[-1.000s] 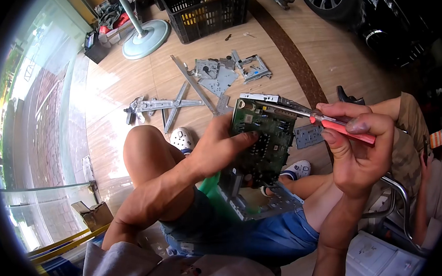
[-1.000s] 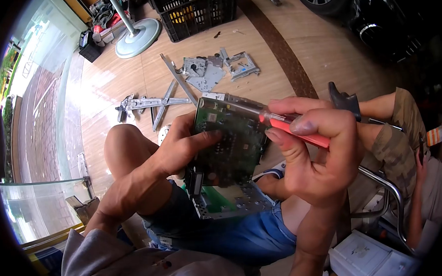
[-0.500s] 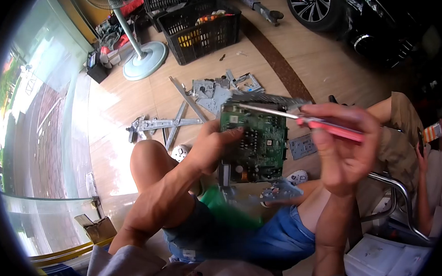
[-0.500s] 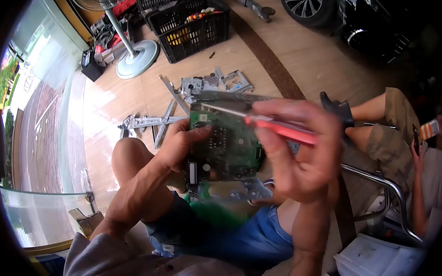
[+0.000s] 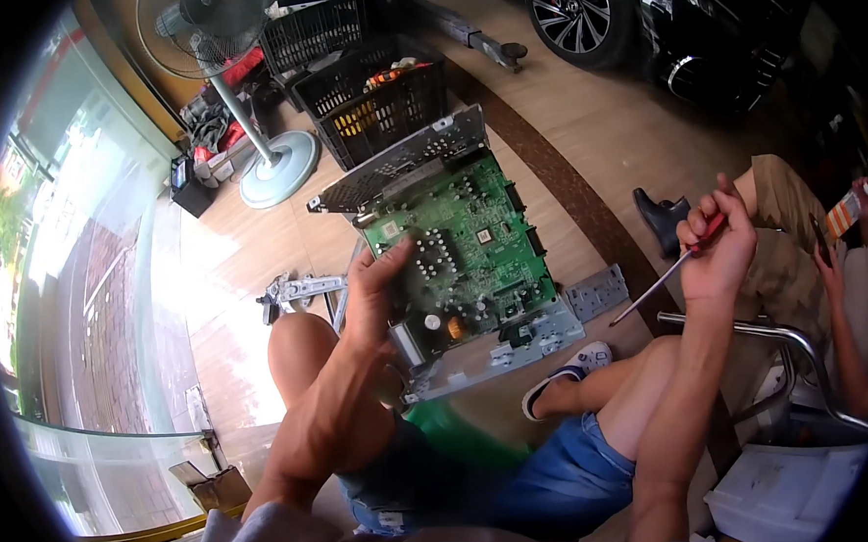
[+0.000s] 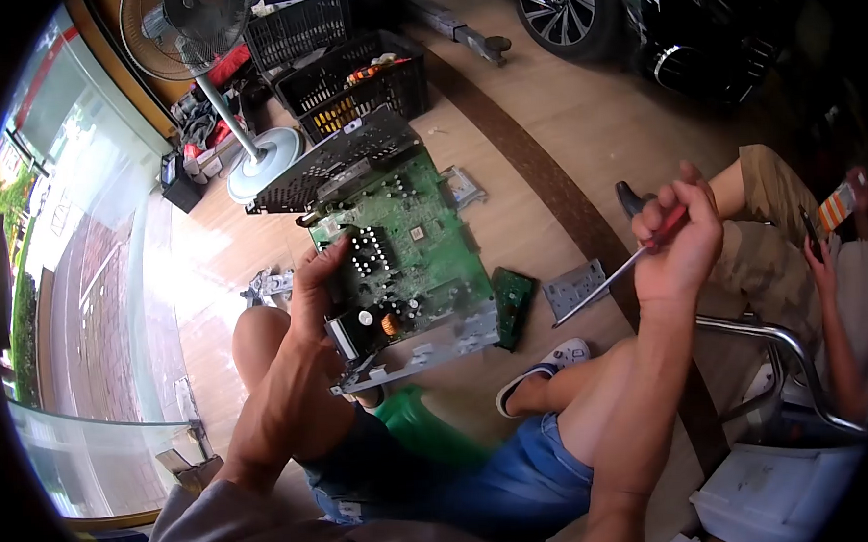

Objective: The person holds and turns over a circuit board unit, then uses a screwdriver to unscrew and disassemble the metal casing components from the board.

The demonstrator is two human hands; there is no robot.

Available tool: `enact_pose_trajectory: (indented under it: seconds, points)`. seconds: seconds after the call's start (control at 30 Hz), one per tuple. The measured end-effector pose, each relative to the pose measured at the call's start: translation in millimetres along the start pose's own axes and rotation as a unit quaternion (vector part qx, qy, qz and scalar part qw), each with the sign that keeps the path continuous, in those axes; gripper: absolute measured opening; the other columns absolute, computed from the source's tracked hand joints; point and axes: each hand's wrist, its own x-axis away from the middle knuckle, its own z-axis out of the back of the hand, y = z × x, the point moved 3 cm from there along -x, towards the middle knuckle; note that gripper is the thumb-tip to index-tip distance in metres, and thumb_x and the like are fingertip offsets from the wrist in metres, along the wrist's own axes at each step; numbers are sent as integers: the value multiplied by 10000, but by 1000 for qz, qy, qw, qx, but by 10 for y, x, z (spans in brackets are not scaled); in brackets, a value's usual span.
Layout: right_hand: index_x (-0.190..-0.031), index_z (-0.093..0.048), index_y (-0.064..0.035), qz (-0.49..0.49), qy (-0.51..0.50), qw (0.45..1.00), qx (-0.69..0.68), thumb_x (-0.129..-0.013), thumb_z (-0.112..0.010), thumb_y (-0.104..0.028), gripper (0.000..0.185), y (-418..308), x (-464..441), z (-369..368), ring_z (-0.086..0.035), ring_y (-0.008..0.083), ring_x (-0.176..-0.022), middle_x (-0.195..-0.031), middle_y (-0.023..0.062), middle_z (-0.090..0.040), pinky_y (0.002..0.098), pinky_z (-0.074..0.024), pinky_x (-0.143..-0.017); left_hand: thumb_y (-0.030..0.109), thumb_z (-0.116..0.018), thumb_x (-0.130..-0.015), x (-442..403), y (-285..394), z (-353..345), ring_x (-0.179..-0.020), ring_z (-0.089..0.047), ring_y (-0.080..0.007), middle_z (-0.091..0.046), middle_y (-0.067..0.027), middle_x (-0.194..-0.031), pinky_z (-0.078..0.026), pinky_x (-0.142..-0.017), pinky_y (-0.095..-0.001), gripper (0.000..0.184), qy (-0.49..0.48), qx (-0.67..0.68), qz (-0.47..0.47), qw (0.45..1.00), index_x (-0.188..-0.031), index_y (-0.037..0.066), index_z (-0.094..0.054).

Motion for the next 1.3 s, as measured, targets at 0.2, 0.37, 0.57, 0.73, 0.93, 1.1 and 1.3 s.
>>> enact_pose_trajectory:
  seconds: [0.2, 0.37, 0.57, 0.73, 0.93, 1.1, 1.3]
  points:
    - [-1165, -589, -52, -111, -142, 955, 237, -904, -651, -173, 295, 423, 342, -456, -455, 67, -440, -821, 55, -614, 213, -297, -355, 252, -611, -942, 128, -15, -44, -843, -712, -259, -703, -127, -967, -618, -800, -437, 329, 20, 27, 46, 998, -1145, -7, -609]
    - [-1216, -574, 3, -217, -287, 877, 320, -880, -731, -270, 461, 625, 649, -712, -474, 52, -481, -863, 51, -629, 215, -324, -394, 272, -597, -946, 108, -48, 3, -843, -707, -248, -707, -122, -976, -612, -795, -430, 331, 12, 34, 34, 999, -1141, 7, -618]
    - [-1089, -657, -23, -243, -364, 842, 314, -895, -735, -268, 322, 687, 852, -873, -527, 28, -594, -824, -1, -632, 200, -375, -468, 192, -593, -939, 98, 2, -2, -890, -698, -248, -671, -136, -1040, -620, -768, -401, 350, -20, 26, 55, 998, -1227, -1, -545]
    - [-992, -675, -15, -211, -347, 858, 316, -883, -750, -227, 251, 758, 846, -844, -499, 35, -549, -717, -26, -597, 217, -353, -456, 260, -652, -878, 51, -31, 110, -915, -691, -268, -677, -149, -1088, -598, -786, -423, 436, -1, 74, 109, 991, -1224, 5, -580]
    - [-924, -686, -8, -151, -361, 868, 307, -862, -768, -278, 289, 738, 807, -840, -438, 33, -561, -636, -42, -548, 234, -328, -507, 322, -655, -828, 48, -43, -46, -955, -665, -307, -671, -154, -1077, -554, -865, -485, 504, -44, 126, 98, 986, -1233, 29, -590]
    - [-876, -687, -11, -125, -367, 873, 296, -855, -782, -294, 299, 623, 823, -872, -415, 13, -578, -626, -65, -516, 213, -296, -511, 371, -661, -796, -50, -137, -68, -996, -654, -329, -674, -154, -1113, -525, -915, -521, 541, -33, 112, 64, 991, -1226, 46, -619]
    - [-924, -695, 6, -67, -377, 847, 368, -867, -750, -345, 360, 635, 742, -784, -518, 81, -614, -666, 19, -613, 263, -405, -577, 335, -637, -830, -162, -176, -39, -1101, -639, -353, -651, -182, -1225, -495, -1002, -531, 578, -62, 104, 83, 989, -1321, 39, -566]
